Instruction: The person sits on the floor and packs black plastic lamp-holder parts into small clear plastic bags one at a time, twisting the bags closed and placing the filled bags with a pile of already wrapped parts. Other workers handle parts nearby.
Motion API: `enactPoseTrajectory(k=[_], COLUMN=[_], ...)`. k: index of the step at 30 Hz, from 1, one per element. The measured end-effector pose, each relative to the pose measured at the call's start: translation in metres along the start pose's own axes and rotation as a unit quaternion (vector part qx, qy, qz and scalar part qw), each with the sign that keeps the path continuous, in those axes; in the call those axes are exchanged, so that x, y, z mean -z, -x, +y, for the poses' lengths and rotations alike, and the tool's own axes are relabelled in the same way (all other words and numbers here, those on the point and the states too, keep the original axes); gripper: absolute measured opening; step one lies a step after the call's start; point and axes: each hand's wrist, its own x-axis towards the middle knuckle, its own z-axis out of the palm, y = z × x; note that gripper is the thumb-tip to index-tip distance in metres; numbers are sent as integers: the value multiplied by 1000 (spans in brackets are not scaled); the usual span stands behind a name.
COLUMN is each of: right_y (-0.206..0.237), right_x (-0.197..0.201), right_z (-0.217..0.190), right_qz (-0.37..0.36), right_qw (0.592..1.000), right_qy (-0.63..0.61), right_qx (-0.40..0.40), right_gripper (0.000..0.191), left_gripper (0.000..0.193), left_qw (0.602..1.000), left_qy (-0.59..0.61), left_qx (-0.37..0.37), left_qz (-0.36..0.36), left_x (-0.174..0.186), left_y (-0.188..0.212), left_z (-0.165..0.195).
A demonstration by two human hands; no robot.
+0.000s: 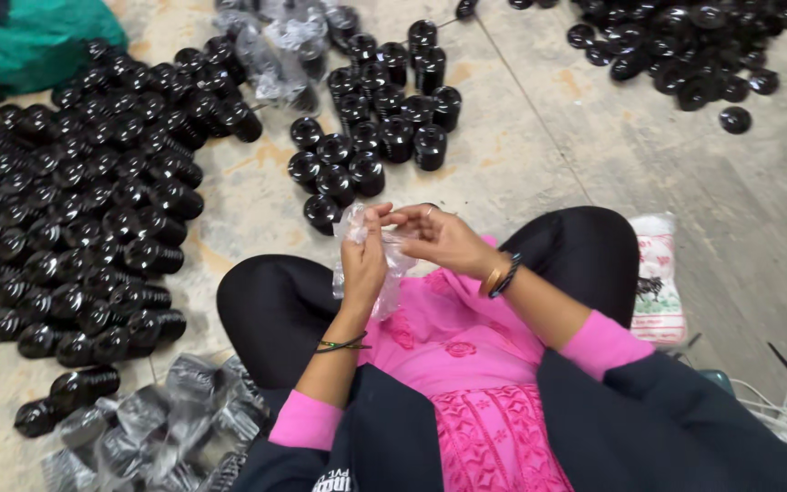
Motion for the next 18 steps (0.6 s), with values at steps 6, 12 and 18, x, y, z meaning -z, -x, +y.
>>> enactPoseTrajectory(k=[6, 12, 18], right_y=[17, 16, 26], right_x=[-5, -14, -6], right_z=[-11, 0, 16], right_qz=[119, 119, 128], right_qw=[991, 976, 988], right_qy=[56, 73, -17], right_qx=[36, 166, 88], right_gripper=[15, 15, 18], left_gripper=[24, 35, 36], left_qw=[996, 995, 986], left_qy=[26, -22, 75], left_qx=[88, 90, 147], left_qz=[-17, 22, -3], left_x=[14, 16, 8], left_y=[7, 22, 21], left_z=[0, -15, -27])
